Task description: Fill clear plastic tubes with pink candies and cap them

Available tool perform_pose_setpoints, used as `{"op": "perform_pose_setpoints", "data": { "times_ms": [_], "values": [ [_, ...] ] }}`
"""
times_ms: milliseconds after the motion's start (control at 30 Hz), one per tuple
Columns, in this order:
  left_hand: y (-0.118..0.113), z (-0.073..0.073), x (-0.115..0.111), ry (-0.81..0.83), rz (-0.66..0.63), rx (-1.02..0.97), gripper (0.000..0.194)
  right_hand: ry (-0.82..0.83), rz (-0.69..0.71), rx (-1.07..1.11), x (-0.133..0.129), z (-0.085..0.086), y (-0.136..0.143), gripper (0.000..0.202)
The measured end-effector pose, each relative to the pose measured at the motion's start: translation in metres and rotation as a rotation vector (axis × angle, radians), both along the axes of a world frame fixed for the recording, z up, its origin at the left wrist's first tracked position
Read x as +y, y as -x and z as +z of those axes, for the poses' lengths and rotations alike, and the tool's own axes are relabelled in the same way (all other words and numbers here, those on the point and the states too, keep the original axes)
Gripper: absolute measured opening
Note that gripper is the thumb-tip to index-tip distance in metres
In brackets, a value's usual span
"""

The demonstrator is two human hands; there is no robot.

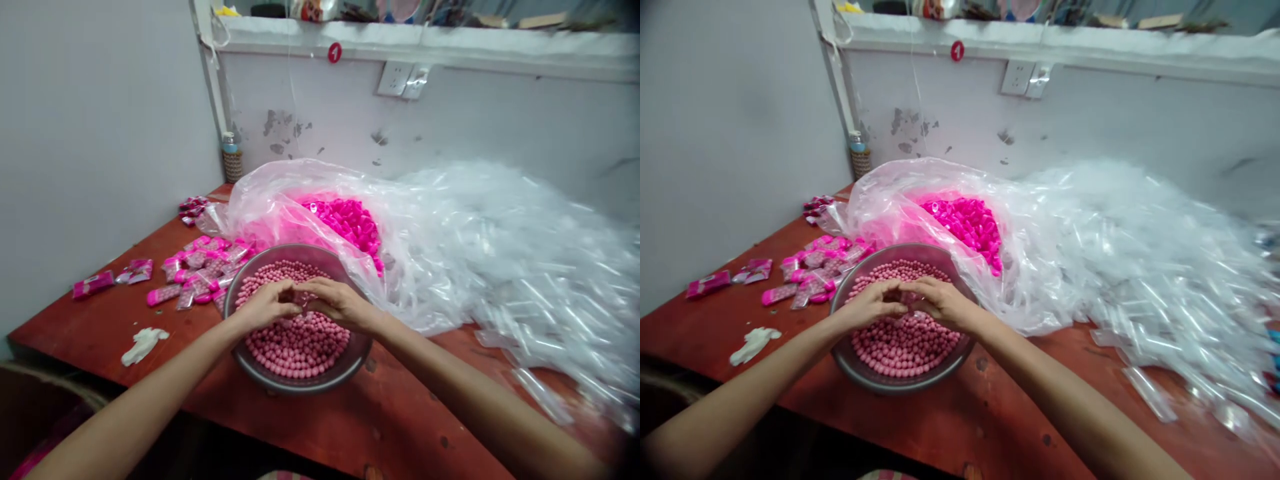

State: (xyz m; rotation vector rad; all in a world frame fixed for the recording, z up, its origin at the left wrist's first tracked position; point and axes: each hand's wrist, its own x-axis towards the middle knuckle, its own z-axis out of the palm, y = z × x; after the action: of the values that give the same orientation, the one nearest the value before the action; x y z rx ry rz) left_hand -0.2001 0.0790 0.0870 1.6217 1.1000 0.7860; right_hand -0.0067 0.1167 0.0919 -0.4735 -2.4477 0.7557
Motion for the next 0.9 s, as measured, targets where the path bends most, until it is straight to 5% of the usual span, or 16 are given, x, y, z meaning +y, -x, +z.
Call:
{"op": "perform_pose_setpoints", "data": {
  "times_ms": [333,567,700,900],
  "values": [
    [-0.005,0.019,-0.015,-0.048,-0.054,0.077,0.027,-0.147,-0.166,0.117,-0.025,-0.010,-0.004,0.029],
    [-0.011,0.011,-0.023,0.013,0.024,0.011,0.022,-0.109,-0.255,0.074,-0.038,-0.015,-0.011,0.025],
    [-0.011,0.003,-0.024,0.041,0.006,-0.059,0.022,-0.081,-0.177,0.025,-0.041,-0.008,-0.012,0.030],
    [-0.013,0.002,-0.025,-0.004,0.027,0.011,0.021,-0.035,-0.211,-0.098,-0.038,-0.009,-0.014,0.015]
  ]
}}
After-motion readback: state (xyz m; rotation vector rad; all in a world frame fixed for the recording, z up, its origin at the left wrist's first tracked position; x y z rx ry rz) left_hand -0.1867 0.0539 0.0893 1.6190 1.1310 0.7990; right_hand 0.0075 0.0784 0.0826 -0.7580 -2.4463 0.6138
